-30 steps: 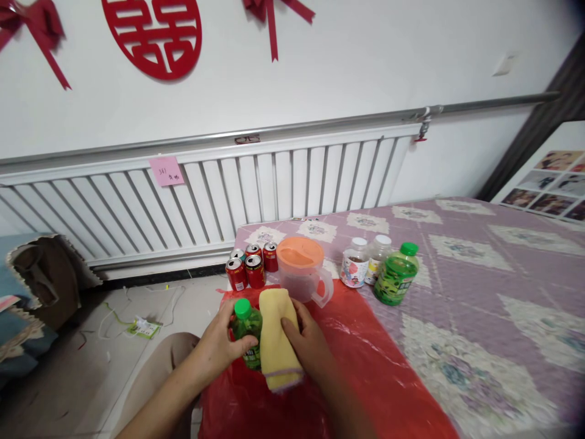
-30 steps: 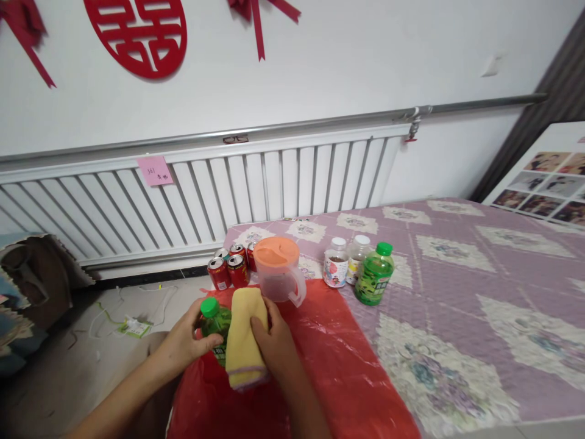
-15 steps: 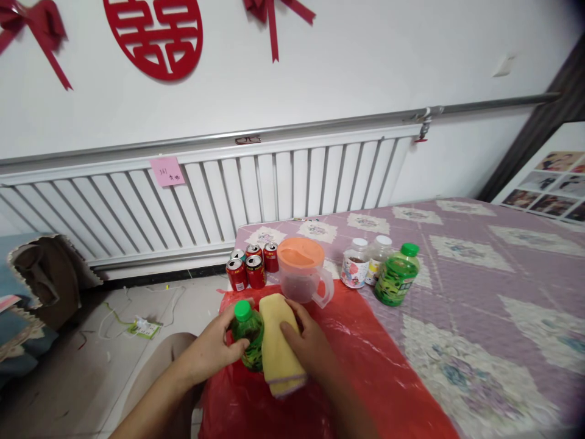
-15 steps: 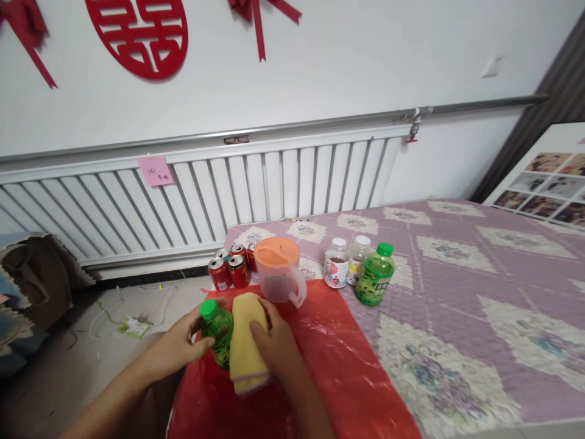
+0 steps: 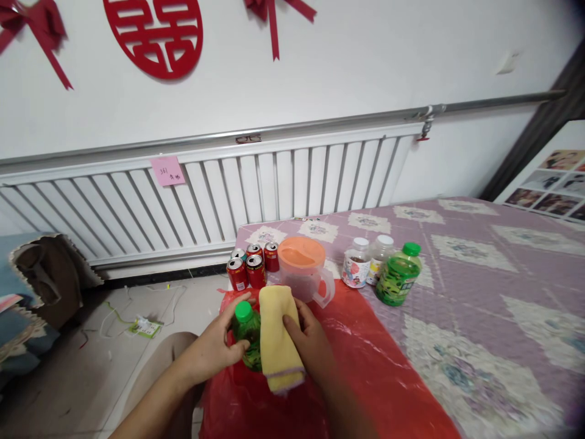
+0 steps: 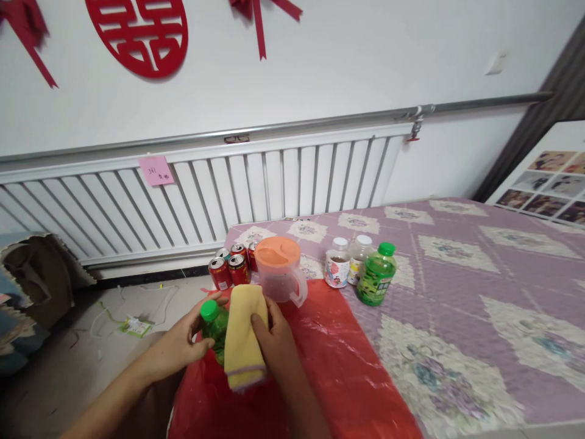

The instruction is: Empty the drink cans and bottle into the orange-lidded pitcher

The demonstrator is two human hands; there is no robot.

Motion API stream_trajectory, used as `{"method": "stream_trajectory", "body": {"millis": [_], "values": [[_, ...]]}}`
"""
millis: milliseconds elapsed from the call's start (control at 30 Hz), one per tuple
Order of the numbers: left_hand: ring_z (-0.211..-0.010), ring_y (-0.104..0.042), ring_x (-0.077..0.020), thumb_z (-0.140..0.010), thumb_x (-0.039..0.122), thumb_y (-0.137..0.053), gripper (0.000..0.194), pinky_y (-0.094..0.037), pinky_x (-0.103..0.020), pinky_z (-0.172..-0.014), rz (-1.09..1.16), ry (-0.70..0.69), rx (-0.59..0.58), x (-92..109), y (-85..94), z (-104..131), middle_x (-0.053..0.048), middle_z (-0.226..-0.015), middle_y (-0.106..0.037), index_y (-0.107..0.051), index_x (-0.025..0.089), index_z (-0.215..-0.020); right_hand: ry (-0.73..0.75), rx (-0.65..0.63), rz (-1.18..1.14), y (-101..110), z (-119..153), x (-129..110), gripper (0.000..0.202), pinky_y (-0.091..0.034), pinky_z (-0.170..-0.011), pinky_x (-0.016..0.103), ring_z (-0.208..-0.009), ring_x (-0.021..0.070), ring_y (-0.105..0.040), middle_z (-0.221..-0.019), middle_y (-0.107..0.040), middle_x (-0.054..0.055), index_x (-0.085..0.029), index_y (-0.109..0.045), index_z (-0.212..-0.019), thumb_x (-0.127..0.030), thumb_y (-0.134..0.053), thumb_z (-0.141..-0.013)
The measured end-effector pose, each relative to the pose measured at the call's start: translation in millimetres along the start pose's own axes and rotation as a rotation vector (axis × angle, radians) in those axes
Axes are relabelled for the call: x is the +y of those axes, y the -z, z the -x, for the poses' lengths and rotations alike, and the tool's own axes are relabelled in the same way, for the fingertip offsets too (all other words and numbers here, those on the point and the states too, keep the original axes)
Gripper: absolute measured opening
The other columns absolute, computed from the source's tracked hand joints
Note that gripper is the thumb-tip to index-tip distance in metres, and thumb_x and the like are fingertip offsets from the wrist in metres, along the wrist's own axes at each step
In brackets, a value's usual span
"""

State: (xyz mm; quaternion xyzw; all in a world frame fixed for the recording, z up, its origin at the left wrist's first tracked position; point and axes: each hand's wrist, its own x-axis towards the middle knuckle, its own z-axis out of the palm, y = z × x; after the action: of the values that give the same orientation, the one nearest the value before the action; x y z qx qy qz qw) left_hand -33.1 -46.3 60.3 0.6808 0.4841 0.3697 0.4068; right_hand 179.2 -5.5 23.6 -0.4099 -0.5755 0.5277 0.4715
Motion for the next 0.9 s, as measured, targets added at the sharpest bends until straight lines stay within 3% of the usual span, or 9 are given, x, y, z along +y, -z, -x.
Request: {"method": "stream_trajectory", "body": {"millis": [267,433,600,800,900], "values": [[-0.127,-0.048,-0.025,-0.076,0.013,-0.057,0.068,-0.035,-0.041,-0.11,-0.03,0.043,0.052,-1.2,-4.0,3.4,-0.009,-0.137,-0.05,-0.034,0.023,-0.139,-0.123,-0.074,0.363,9.0,-5.8,12.6,0.047,-0.045,-0.092,0.038,-0.106,0.0248,-0.063,-0.122,-0.065,0.012,-0.018,-0.052,-0.128,-0.032,-0.05,-0.084],[-0.135,-0.036,-0.03,-0.075,0.023,-0.066,0.065,-0.032,-0.045,-0.111,-0.149,0.007,0.17,3.4,-8.4,4.7,-0.011,-0.147,-0.036,-0.04,0.023,-0.135,-0.131,-0.1,0.498,11.0,-4.7,13.9,0.051,-0.043,-0.094,0.039,-0.11,0.0263,-0.061,-0.126,-0.063,0.014,-0.018,-0.05,-0.132,-0.03,-0.051,-0.083],[-0.116,-0.051,-0.0267,-0.079,0.025,-0.062,0.038,-0.04,-0.041,-0.103,-0.153,-0.021,0.18,8.7,-10.1,0.2,-0.008,-0.12,-0.054,-0.056,0.022,-0.117,-0.092,-0.083,0.318,11.1,-3.9,8.8,0.05,-0.045,-0.094,0.038,-0.111,0.0248,-0.061,-0.13,-0.061,0.012,-0.019,-0.05,-0.132,-0.03,-0.052,-0.083],[-0.109,-0.057,-0.0238,-0.079,0.024,-0.065,0.055,-0.045,-0.038,-0.097,0.127,0.031,0.088,3.6,-7.4,-1.6,-0.007,-0.119,-0.058,-0.042,0.023,-0.129,-0.016,-0.045,-0.048,11.4,-2.0,1.5,0.049,-0.051,-0.088,0.037,-0.109,0.0244,-0.061,-0.126,-0.063,0.01,-0.021,-0.049,-0.13,-0.037,-0.057,-0.085],[-0.105,-0.058,-0.0224,-0.078,0.022,-0.065,0.048,-0.047,-0.036,-0.093,0.184,0.051,0.075,1.8,-7.8,-2.6,-0.006,-0.11,-0.062,-0.045,0.021,-0.122,-0.03,-0.074,-0.228,8.3,2.7,-3.4,0.05,-0.053,-0.082,0.037,-0.105,0.0247,-0.063,-0.124,-0.064,0.008,-0.023,-0.049,-0.129,-0.04,-0.06,-0.084]]}}
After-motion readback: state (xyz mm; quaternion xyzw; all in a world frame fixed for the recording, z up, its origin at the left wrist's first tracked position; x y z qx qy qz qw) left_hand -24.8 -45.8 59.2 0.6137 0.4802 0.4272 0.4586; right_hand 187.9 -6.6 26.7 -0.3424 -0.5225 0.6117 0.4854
